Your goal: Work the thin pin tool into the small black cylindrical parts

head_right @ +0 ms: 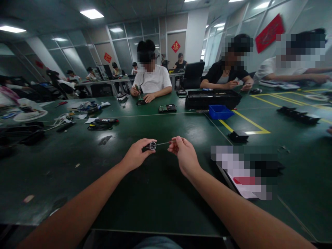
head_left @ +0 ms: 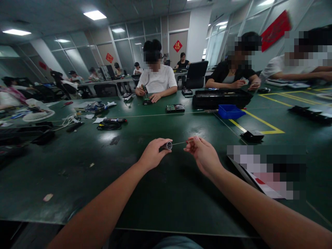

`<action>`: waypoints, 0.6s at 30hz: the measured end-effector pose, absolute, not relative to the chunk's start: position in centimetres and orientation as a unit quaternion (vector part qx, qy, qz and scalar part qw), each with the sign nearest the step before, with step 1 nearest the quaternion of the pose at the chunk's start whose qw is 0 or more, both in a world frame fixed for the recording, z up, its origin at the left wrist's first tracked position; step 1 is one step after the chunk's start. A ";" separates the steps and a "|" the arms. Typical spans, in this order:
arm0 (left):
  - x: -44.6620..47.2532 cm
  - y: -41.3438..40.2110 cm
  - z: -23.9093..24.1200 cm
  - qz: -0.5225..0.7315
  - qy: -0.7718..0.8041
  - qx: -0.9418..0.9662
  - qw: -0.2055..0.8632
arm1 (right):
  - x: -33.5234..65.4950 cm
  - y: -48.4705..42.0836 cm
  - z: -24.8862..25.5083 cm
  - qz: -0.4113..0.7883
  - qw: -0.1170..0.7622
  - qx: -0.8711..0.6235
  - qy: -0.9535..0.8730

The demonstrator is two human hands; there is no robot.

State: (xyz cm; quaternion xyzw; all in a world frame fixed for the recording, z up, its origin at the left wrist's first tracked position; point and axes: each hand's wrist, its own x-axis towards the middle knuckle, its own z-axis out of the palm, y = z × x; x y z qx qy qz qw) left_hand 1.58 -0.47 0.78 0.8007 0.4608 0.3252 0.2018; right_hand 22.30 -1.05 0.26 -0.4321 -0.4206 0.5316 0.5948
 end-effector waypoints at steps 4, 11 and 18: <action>1.5 -0.1 0.8 0.282 0.477 0.811 0.184 | 22.7 -0.7 -0.1 0.486 0.594 -0.484 -0.421; 1.4 -0.1 0.4 0.272 0.473 0.816 0.191 | 22.5 -1.3 -0.1 0.420 0.590 -0.477 -0.497; 1.5 -0.4 0.5 0.263 0.483 0.812 0.198 | 22.6 -1.6 0.6 0.380 0.564 -0.483 -0.552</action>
